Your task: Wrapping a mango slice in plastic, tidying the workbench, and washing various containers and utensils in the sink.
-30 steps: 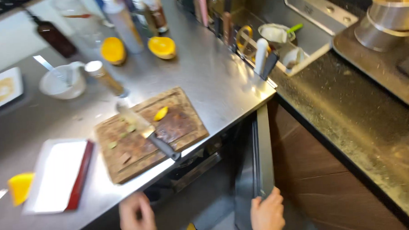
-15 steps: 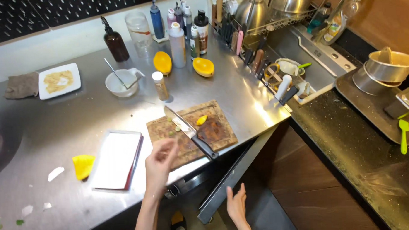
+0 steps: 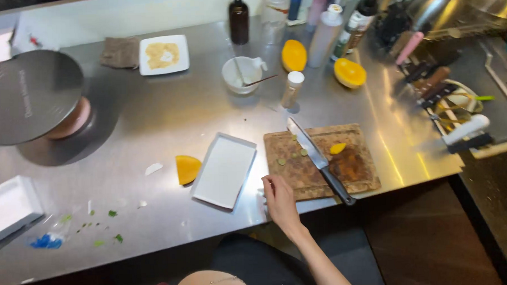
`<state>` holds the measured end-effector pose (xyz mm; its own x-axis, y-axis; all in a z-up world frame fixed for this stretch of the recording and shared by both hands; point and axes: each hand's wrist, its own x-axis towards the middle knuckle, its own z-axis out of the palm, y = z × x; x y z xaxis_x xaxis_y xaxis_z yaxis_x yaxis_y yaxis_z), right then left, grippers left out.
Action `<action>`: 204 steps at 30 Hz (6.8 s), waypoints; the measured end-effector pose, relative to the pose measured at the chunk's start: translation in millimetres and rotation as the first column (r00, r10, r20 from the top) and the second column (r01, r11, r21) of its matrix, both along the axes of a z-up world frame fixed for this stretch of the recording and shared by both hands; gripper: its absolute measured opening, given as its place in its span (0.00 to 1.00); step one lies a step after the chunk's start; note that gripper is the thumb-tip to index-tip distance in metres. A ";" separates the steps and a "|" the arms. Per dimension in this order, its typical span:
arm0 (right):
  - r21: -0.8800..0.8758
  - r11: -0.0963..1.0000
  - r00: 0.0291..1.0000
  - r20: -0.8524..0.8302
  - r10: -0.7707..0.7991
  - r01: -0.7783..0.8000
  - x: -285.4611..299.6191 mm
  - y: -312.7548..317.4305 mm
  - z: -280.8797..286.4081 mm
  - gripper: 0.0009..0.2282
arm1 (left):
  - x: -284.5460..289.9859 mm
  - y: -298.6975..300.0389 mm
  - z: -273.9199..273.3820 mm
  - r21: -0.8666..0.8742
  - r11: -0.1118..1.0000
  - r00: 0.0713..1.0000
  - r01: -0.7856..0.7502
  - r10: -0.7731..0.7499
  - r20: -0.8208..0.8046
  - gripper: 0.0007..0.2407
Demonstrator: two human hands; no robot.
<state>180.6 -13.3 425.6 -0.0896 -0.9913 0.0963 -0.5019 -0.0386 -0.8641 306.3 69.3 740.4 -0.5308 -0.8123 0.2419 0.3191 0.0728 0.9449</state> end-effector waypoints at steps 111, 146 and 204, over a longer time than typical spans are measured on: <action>-0.201 0.952 0.901 -0.326 -0.287 0.230 756.1 -410.0 72.7 0.12 | 944.9 -422.2 -218.9 -0.256 0.257 -0.078 -0.932 0.548 0.833 0.20; 0.167 0.985 0.983 0.169 -0.066 0.037 660.5 -144.0 -89.1 0.14 | 868.7 -142.3 -368.7 -0.626 0.215 -0.274 -0.750 0.761 0.589 0.08; 0.004 0.862 0.831 0.269 0.487 -0.507 806.8 -358.1 -10.9 0.15 | 879.4 -376.2 -287.7 -0.291 0.850 0.633 -0.440 0.523 0.571 0.20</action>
